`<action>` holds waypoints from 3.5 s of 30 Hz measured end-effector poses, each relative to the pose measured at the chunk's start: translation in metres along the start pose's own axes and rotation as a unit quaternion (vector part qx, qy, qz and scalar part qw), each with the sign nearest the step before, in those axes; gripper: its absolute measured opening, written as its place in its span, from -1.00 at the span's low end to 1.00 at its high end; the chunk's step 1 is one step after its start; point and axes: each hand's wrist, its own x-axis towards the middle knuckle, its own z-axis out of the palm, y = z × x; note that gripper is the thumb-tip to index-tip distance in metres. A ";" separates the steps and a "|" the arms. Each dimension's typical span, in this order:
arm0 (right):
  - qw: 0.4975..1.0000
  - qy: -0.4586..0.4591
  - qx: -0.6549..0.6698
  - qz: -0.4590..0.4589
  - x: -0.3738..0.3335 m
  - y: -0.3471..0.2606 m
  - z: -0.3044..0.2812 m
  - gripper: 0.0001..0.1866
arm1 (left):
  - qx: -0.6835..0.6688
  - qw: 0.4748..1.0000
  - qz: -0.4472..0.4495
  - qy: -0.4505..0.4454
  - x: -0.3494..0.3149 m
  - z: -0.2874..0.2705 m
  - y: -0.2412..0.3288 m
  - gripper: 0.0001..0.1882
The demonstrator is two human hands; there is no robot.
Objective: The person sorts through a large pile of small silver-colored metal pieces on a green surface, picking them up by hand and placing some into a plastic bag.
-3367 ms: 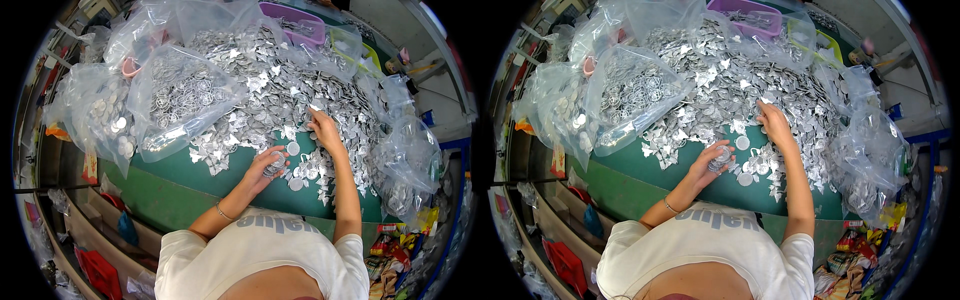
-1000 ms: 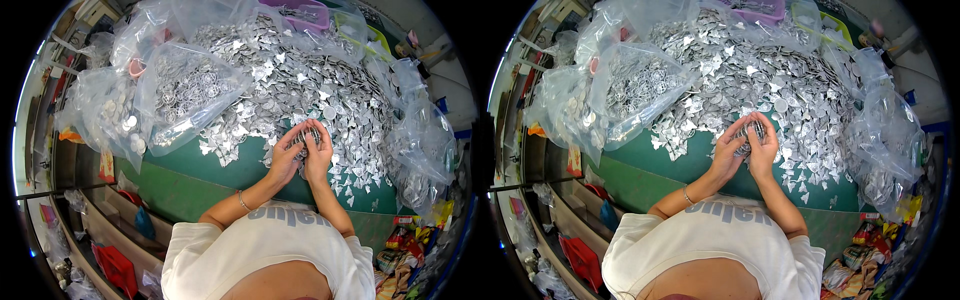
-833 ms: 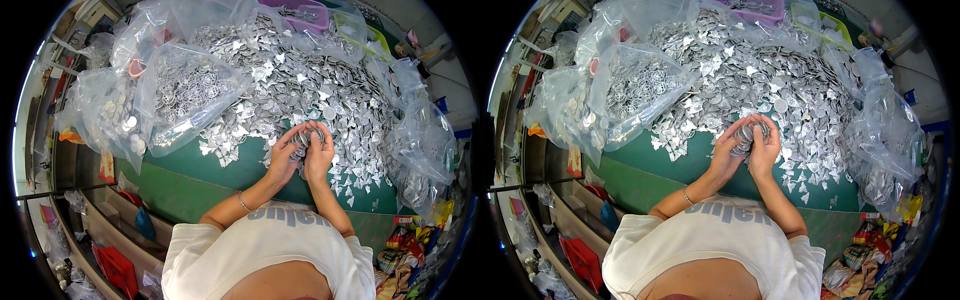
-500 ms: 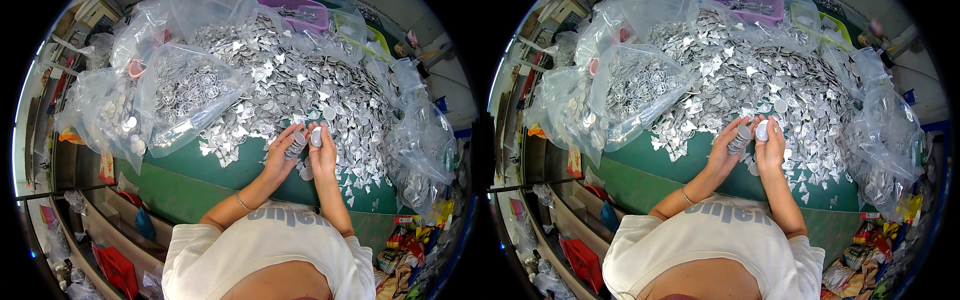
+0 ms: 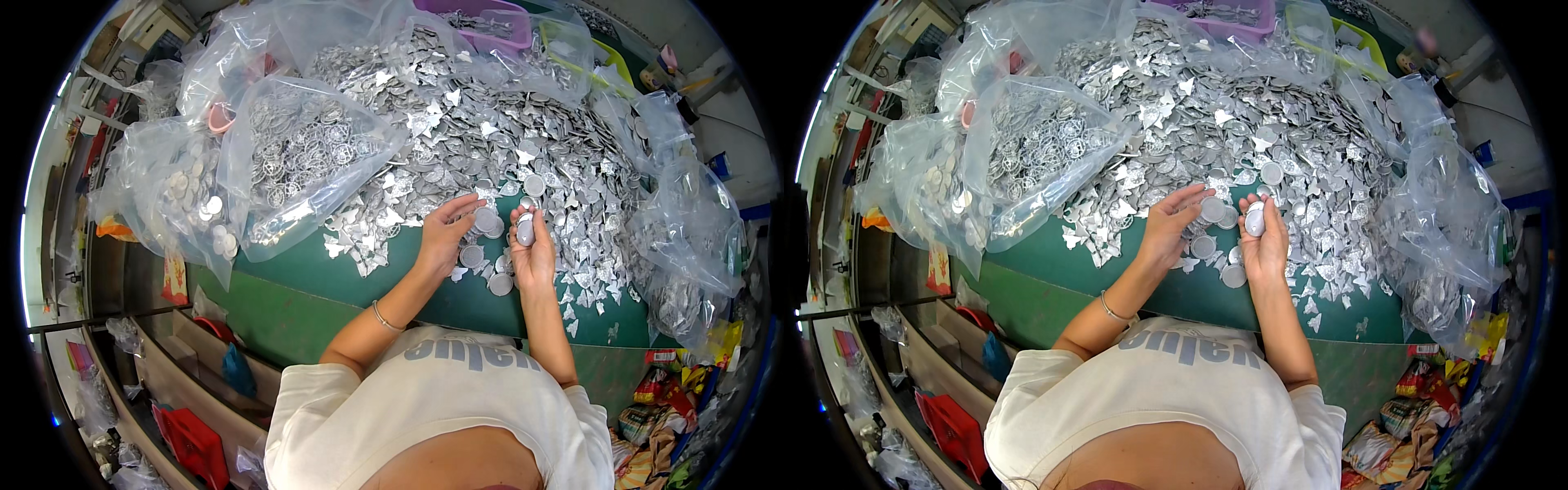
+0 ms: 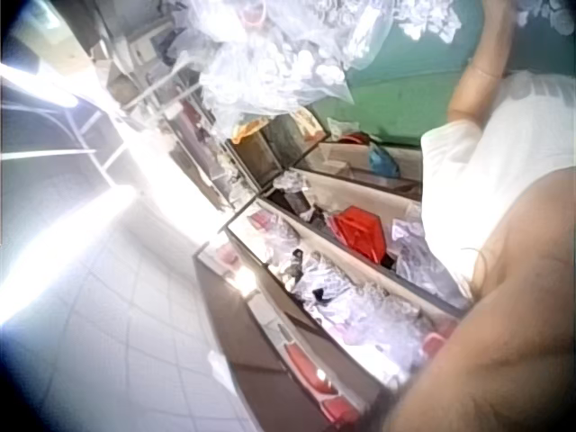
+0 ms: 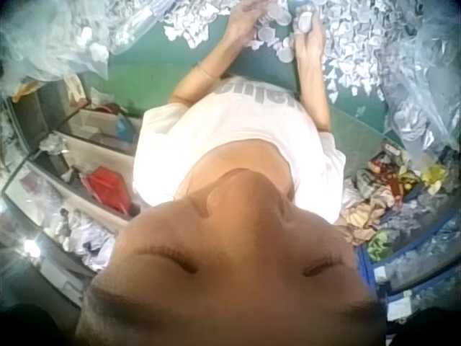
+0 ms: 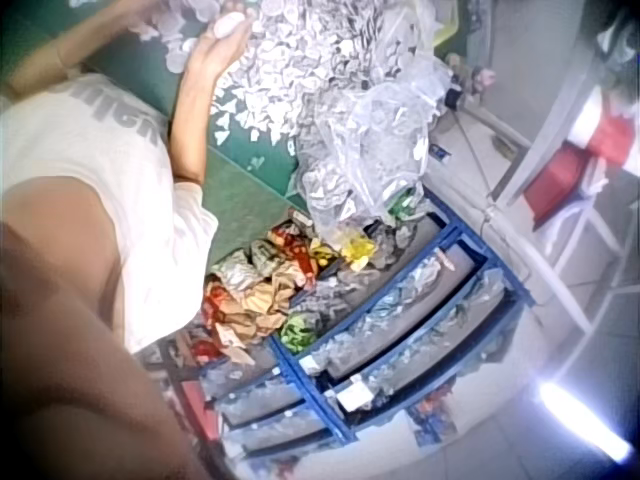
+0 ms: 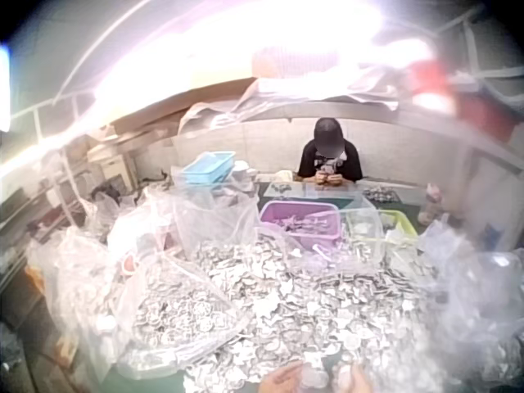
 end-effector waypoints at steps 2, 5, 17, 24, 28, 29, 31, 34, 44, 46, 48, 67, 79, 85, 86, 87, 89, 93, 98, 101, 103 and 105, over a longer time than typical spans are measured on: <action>1.000 -0.010 0.012 -0.004 -0.001 0.000 0.000 -0.76 | 0.056 0.998 0.027 -0.006 0.001 0.003 0.006 -0.64; 1.000 -0.018 0.015 -0.010 -0.004 -0.001 0.004 -0.76 | 0.136 0.988 0.073 -0.006 0.003 0.005 0.009 -0.68; 0.973 -0.081 -0.114 -0.182 -0.018 0.010 0.024 -0.75 | -0.048 0.995 -0.071 -0.058 -0.004 0.010 0.013 -0.71; 0.613 -0.180 -0.622 -0.452 -0.036 0.032 0.023 -0.64 | -0.296 0.951 -0.087 -0.021 -0.020 0.032 -0.024 -0.67; 0.552 -0.237 -0.655 -0.458 -0.043 0.030 0.025 -0.46 | -0.223 0.974 -0.028 -0.022 -0.027 0.030 -0.022 -0.63; 0.561 -0.230 -0.663 -0.439 -0.056 0.028 0.035 -0.42 | -0.219 0.975 -0.024 0.004 -0.028 0.033 -0.022 -0.63; 0.552 -0.236 -0.655 -0.459 -0.056 0.026 0.037 -0.42 | -0.261 0.964 -0.056 -0.013 -0.026 0.026 -0.019 -0.63; 0.616 -0.246 -0.603 -0.444 -0.056 0.020 0.033 -0.45 | -0.327 0.936 -0.118 -0.051 -0.029 0.008 -0.008 -0.64; 0.752 -0.301 -0.553 -0.194 -0.044 0.029 0.016 -0.80 | -0.285 0.860 0.390 0.165 -0.142 -0.096 0.180 -0.76; 0.755 -0.307 -0.551 -0.181 -0.042 0.036 0.011 -0.81 | -0.299 0.779 0.456 0.310 -0.148 -0.125 0.207 -0.77; 0.743 -0.313 -0.565 -0.176 -0.042 0.040 0.011 -0.82 | -0.229 0.758 0.500 0.352 -0.144 -0.178 0.230 -0.77; 0.749 -0.313 -0.572 -0.116 -0.043 0.056 0.004 -0.80 | 0.333 0.682 0.409 0.507 -0.002 -0.359 0.322 -0.69; 0.737 -0.309 -0.588 -0.125 -0.042 0.064 0.004 -0.79 | 0.602 0.452 0.274 0.599 -0.039 -0.401 0.318 -0.67; 0.729 -0.305 -0.602 -0.116 -0.045 0.063 0.005 -0.80 | 0.473 0.554 0.270 0.630 -0.043 -0.387 0.315 -0.80; 0.727 -0.308 -0.602 -0.118 -0.045 0.063 0.005 -0.81 | 0.467 0.549 0.275 0.636 -0.046 -0.380 0.317 -0.83; 0.725 -0.310 -0.603 -0.122 -0.045 0.063 0.005 -0.81 | 0.462 0.545 0.280 0.642 -0.048 -0.374 0.318 -0.86; 0.722 -0.313 -0.604 -0.123 -0.045 0.063 0.006 -0.81 | 0.429 0.543 0.315 0.650 -0.051 -0.372 0.318 -0.87; 0.721 -0.316 -0.605 -0.118 -0.045 0.063 0.004 -0.81 | 0.358 0.559 0.408 0.627 -0.058 -0.393 0.323 -0.79; 0.721 -0.307 -0.608 -0.126 -0.046 0.064 0.000 -0.80 | 0.050 0.832 0.348 0.430 -0.048 -0.358 0.320 -0.71; 0.715 -0.318 -0.610 -0.126 -0.044 0.065 0.000 -0.80 | 0.011 0.910 0.231 0.344 -0.052 -0.383 0.327 -0.72; 0.721 -0.318 -0.605 -0.117 -0.045 0.065 0.001 -0.80 | 0.448 0.698 0.291 0.477 -0.044 -0.388 0.316 -0.72; 0.721 -0.308 -0.608 -0.123 -0.046 0.065 0.000 -0.80 | 0.628 0.571 0.222 0.480 -0.038 -0.361 0.317 -0.71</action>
